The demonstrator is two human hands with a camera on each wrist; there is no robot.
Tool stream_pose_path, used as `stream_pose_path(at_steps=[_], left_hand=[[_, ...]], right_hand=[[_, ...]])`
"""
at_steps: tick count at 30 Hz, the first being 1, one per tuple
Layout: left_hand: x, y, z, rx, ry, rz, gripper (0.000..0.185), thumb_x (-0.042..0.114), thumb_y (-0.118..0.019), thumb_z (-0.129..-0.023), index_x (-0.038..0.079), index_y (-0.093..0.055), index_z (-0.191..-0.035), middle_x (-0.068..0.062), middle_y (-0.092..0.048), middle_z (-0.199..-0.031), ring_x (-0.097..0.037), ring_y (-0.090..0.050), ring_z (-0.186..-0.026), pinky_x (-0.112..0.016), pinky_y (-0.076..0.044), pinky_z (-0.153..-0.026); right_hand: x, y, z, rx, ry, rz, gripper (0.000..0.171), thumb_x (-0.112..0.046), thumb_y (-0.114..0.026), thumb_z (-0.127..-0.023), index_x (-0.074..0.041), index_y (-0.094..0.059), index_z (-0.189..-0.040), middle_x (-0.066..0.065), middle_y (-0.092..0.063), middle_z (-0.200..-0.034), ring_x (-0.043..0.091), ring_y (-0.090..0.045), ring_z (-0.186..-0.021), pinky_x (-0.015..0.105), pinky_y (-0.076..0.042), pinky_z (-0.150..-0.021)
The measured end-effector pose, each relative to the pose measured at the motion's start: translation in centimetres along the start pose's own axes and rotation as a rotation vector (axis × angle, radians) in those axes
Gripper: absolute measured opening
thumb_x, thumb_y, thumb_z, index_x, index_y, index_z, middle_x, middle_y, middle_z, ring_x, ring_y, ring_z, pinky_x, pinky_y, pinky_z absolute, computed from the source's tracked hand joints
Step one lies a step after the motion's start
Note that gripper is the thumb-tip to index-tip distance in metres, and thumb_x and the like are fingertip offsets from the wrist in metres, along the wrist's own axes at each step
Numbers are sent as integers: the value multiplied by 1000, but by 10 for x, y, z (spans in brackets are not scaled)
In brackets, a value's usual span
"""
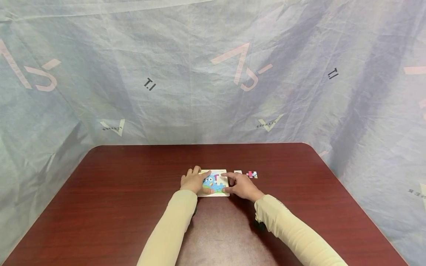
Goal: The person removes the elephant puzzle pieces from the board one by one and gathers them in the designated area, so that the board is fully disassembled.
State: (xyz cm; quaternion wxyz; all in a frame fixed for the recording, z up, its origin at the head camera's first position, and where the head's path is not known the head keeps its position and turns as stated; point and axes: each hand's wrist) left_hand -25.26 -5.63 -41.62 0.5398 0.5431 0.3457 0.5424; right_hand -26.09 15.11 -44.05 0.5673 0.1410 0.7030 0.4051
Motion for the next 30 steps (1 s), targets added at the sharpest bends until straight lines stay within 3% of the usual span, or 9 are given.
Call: stream_pose_path(at_steps=[5, 13, 18, 24, 30], left_hand=[[-2, -2, -1, 1, -6, 10, 79, 48, -79, -86, 28, -46, -155, -9, -42, -142, -32, -42, -127, -53, -40, -102], [-2, -1, -2, -5, -3, 3, 78, 48, -78, -87, 28, -46, -155, -9, -41, -143, -32, -42, -128, -52, -40, -102], [-2, -2, -3, 1, -7, 5, 78, 48, -78, -87, 28, -46, -155, -10, -42, -143, -32, -42, -127, -52, -41, -101], [-3, -6, -5, 20, -12, 18, 79, 47, -81, -84, 28, -49, -154, -10, -43, -141, -32, -43, -126, -52, -42, -99], [-5, -8, -7, 23, -12, 27, 79, 48, -81, -84, 28, -49, -153, -10, -44, -141, -32, -43, -125, -52, -42, -99]], right_hand=[[0, 0, 0, -44, 15, 9, 29, -10, -79, -89, -6, -74, -117, 0, -55, -63, 10, -52, -55, 27, -43, -58], [-2, 0, -1, 2, 56, 3, 25, -4, -81, -84, -8, -72, -107, 1, -54, -72, 12, -49, -62, 29, -43, -63], [0, 2, 1, 17, 72, 65, 28, -7, -83, -84, -5, -73, -111, -1, -54, -71, 9, -48, -61, 28, -43, -62], [4, 5, 5, 10, 126, 153, 20, -13, -85, -83, -7, -77, -100, -4, -56, -73, 6, -47, -65, 32, -50, -70], [1, 6, 5, 14, 105, 162, 23, -15, -89, -79, -11, -74, -96, -1, -57, -79, 10, -49, -71, 30, -44, -65]])
Point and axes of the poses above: each hand's wrist, its own z-axis away from the middle knuckle, its own y-axis out of the back of the hand, x = y × z
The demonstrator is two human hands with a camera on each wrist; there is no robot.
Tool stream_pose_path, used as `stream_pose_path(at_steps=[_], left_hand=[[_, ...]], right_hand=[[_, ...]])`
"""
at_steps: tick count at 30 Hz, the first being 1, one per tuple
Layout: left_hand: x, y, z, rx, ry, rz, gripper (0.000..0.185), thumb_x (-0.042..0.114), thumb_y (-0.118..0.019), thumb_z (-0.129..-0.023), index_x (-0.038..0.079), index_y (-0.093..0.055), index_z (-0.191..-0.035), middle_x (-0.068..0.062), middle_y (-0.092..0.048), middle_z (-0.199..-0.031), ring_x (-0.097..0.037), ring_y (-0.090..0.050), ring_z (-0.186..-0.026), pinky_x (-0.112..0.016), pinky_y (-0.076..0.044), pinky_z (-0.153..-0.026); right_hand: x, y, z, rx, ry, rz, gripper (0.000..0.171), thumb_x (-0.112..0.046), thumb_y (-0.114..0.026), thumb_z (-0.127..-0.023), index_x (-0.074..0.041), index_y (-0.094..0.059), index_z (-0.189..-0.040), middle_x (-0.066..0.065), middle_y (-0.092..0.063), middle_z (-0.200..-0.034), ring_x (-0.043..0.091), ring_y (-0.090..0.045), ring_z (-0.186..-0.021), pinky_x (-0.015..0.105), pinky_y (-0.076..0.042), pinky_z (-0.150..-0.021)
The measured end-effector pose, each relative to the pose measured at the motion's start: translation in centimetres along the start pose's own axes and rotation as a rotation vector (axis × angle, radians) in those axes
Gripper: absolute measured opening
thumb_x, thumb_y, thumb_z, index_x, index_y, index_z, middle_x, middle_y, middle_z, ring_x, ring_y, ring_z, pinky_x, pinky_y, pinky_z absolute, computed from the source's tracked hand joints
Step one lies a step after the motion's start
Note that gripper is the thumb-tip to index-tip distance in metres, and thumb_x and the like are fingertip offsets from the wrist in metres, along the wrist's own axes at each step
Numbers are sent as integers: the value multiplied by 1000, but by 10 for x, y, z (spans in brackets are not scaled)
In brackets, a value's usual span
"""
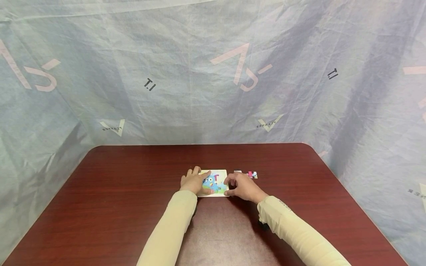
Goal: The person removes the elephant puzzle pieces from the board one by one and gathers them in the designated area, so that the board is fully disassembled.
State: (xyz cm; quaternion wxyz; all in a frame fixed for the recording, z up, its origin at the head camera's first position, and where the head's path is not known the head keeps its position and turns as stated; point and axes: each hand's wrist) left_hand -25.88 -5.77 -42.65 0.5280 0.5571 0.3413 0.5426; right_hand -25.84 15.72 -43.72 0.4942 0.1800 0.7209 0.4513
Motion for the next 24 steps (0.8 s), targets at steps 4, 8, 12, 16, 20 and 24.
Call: stream_pose_path(at_steps=[4, 8, 12, 16, 20, 24], left_hand=[[0, 0, -1, -2, -1, 4, 79, 48, -81, -84, 28, -48, -154, -10, -43, -142, -32, -42, -126, -52, -41, -99], [-1, -2, -1, 2, 0, 9, 80, 48, -81, -84, 28, -47, -154, -10, -43, -143, -32, -42, -126, -52, -41, -99], [-2, -3, -1, 8, -4, 7, 79, 48, -81, -84, 28, -48, -154, -9, -43, -142, -32, -42, -126, -52, -41, -99], [-1, -1, 0, 4, -6, 3, 79, 48, -80, -85, 28, -48, -154, -9, -42, -141, -32, -42, -126, -52, -41, -99], [-1, -1, 1, 5, -9, 6, 79, 48, -79, -85, 28, -47, -154, -10, -43, -142, -32, -42, -127, -53, -41, -100], [-1, -1, 2, 9, -15, 3, 79, 48, -80, -85, 27, -48, -154, -11, -43, -142, -33, -42, -126, -53, -41, -99]], right_hand=[[-2, 0, -1, 14, -24, 44, 25, -18, -91, -77, -13, -72, -92, -2, -55, -80, 12, -49, -72, 32, -44, -67], [-3, 0, -2, 4, -37, 86, 24, -22, -90, -78, -14, -72, -91, -3, -54, -81, 12, -50, -74, 33, -45, -67], [-3, 1, -3, -3, -44, 108, 23, -24, -90, -79, -15, -72, -91, -3, -55, -82, 12, -50, -76, 33, -45, -67], [-3, 2, -5, 7, -40, 130, 22, -22, -89, -80, -14, -73, -94, 0, -57, -84, 13, -51, -75, 33, -45, -67], [-3, 1, -6, 15, -28, 139, 26, -22, -88, -81, -12, -75, -100, 1, -58, -86, 13, -51, -76, 32, -45, -67], [-3, -1, -7, -1, -24, 152, 27, -23, -88, -81, -13, -76, -102, 0, -57, -87, 13, -51, -77, 31, -45, -67]])
Point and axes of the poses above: each hand's wrist, its own z-axis away from the middle knuckle, its own y-axis out of the back of the hand, x = y × z
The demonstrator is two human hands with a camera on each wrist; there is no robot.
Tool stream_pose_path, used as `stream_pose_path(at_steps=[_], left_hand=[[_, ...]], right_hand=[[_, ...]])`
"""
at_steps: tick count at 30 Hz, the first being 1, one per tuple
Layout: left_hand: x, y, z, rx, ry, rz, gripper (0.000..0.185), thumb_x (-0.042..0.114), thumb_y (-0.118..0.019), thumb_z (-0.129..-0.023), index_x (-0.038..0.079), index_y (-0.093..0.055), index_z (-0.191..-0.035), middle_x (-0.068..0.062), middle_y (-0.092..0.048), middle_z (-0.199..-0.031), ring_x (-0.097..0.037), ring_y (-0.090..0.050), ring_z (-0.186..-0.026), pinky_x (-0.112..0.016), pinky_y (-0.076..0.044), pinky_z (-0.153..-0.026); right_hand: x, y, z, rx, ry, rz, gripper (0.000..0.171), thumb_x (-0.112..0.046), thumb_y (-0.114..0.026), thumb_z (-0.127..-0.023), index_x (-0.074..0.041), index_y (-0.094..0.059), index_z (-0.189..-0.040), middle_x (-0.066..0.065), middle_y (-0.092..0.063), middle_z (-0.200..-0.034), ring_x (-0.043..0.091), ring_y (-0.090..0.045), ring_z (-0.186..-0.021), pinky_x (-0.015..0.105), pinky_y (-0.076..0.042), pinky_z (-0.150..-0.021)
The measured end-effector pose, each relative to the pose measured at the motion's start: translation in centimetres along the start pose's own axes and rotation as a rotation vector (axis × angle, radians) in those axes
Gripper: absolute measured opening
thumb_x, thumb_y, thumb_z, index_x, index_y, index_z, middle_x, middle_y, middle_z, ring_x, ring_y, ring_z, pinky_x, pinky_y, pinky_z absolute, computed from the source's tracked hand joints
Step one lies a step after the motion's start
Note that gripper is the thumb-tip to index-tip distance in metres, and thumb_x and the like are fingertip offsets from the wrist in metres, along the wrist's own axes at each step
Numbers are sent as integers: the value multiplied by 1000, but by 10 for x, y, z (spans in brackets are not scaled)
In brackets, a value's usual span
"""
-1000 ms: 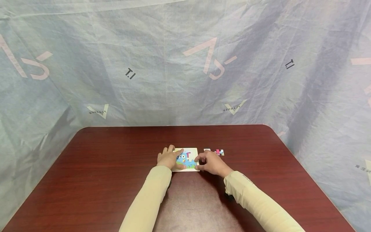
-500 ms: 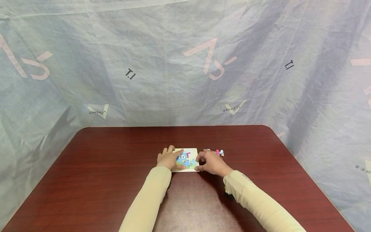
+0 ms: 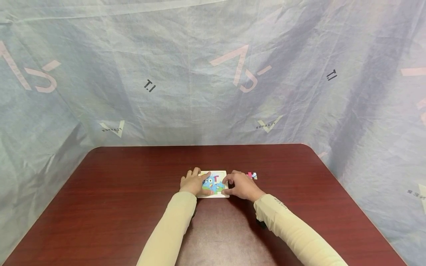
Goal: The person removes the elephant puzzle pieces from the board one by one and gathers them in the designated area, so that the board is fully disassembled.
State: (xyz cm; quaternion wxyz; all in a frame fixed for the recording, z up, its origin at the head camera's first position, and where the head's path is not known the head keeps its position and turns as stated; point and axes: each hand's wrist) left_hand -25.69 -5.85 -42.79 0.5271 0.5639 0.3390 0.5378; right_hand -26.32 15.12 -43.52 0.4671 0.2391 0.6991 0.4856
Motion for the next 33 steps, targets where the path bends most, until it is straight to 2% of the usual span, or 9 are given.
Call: stream_pose_path(at_steps=[7, 13, 23, 28, 33], left_hand=[[0, 0, -1, 4, 6, -6, 79, 49, -80, -85, 27, -49, -153, -10, -43, -140, -33, -42, -125, -54, -41, -100], [1, 2, 1, -6, 10, 1, 78, 48, -79, -86, 27, -47, -154, -10, -42, -143, -33, -41, -127, -54, -40, -101], [2, 1, 2, -12, 14, -8, 79, 48, -78, -87, 28, -46, -155, -9, -42, -142, -32, -41, -127, -54, -40, -102], [2, 1, 1, -11, 9, -5, 79, 48, -79, -86, 28, -46, -155, -9, -42, -142, -32, -41, -126, -54, -40, -102], [2, 1, 0, -17, 13, -8, 79, 49, -78, -87, 30, -44, -156, -9, -41, -144, -32, -41, -128, -54, -39, -103]], right_hand=[[-5, 0, -2, -6, -10, 6, 23, -21, -88, -80, -14, -78, -99, 0, -59, -88, 13, -54, -79, 32, -47, -68], [-7, 2, 0, -18, -16, 15, 22, -25, -87, -83, -14, -78, -101, -1, -58, -86, 11, -51, -74, 30, -46, -64], [-2, 15, 2, -7, 58, 21, 24, -25, -86, -84, -14, -77, -103, 2, -59, -86, 12, -53, -75, 31, -46, -64], [0, 21, 3, 3, 29, 22, 23, -28, -86, -83, -18, -76, -102, -3, -60, -88, 12, -55, -78, 38, -46, -67], [5, 28, 4, 0, 5, 2, 24, -28, -85, -84, -19, -77, -105, -2, -60, -90, 15, -58, -82, 37, -47, -68]])
Point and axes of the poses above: each hand's wrist, its own z-axis away from the middle knuckle, its own y-axis out of the back of the hand, x = y × z
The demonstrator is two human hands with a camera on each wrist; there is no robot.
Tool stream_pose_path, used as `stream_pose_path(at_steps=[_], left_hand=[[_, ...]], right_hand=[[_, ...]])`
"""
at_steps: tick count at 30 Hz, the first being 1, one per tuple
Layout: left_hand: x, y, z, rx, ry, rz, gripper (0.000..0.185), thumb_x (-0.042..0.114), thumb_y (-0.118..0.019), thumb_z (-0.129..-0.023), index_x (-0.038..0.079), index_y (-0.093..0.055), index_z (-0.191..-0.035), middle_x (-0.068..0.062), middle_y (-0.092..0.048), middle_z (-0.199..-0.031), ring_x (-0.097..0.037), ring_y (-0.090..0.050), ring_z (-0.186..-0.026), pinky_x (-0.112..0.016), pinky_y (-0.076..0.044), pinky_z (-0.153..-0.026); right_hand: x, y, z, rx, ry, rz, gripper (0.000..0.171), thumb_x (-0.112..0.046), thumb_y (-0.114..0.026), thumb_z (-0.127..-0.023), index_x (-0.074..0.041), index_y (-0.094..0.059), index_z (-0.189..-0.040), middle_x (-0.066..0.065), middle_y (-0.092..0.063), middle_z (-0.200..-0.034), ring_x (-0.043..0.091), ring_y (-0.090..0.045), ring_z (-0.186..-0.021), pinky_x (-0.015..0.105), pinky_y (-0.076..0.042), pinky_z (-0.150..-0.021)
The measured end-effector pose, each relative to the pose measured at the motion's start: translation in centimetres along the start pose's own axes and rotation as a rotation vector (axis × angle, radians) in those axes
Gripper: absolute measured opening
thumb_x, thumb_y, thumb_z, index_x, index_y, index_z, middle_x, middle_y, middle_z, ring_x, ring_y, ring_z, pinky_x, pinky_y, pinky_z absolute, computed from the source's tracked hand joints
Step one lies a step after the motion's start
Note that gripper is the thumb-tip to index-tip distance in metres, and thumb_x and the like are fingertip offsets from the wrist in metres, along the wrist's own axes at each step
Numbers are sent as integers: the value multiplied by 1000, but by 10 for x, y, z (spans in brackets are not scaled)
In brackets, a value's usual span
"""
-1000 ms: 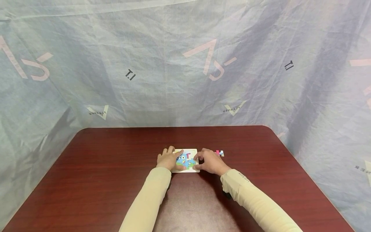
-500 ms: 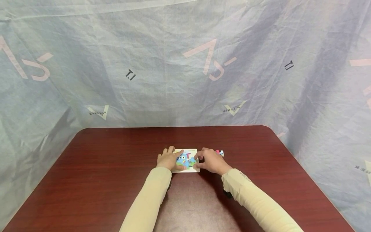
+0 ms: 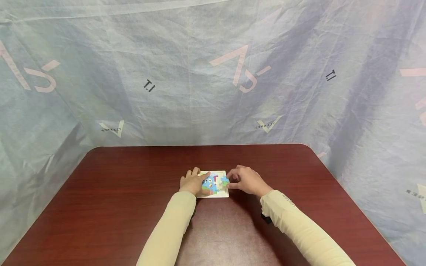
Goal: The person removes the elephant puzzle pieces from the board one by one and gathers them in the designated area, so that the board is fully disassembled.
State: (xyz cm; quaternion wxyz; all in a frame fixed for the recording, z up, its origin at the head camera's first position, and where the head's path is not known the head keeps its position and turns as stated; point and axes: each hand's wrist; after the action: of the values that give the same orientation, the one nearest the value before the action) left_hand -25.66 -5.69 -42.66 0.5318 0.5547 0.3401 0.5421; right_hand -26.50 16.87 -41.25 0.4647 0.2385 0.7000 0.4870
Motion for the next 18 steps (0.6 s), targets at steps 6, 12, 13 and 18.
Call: stream_pose_path(at_steps=[6, 12, 13, 18], left_hand=[[-1, -1, 1, 5, -1, -6, 79, 49, -78, -86, 29, -45, -156, -10, -41, -144, -32, -41, -128, -54, -40, -102], [-1, 0, 1, 21, -7, 1, 79, 48, -79, -85, 28, -47, -155, -10, -42, -143, -32, -42, -125, -53, -41, -99], [0, 0, 1, 21, -7, 2, 79, 48, -79, -85, 28, -47, -155, -10, -42, -142, -31, -42, -124, -53, -41, -99], [0, 2, 3, 19, -9, -2, 79, 48, -79, -86, 27, -47, -155, -10, -42, -142, -31, -42, -124, -52, -41, -99]], right_hand=[[9, 8, 3, 4, -23, 18, 26, -30, -84, -85, -21, -77, -108, 2, -64, -97, 16, -59, -84, 39, -49, -70], [20, 18, 8, 10, -6, 20, 27, -28, -83, -87, -16, -76, -110, 6, -59, -91, 13, -49, -73, 34, -42, -63], [22, 20, 9, 11, -8, 22, 27, -28, -83, -87, -16, -76, -110, 6, -58, -90, 13, -48, -72, 34, -40, -63], [35, 29, 12, 15, -29, 42, 27, -26, -83, -86, -15, -76, -109, 5, -60, -91, 14, -53, -78, 35, -43, -66]])
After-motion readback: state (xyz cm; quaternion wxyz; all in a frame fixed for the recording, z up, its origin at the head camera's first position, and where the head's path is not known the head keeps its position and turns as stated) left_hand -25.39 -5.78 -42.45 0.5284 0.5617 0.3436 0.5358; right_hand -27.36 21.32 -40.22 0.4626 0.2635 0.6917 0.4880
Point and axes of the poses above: each hand's wrist, its own z-axis away from the middle knuckle, its own y-axis out of the back of the hand, x = y × z
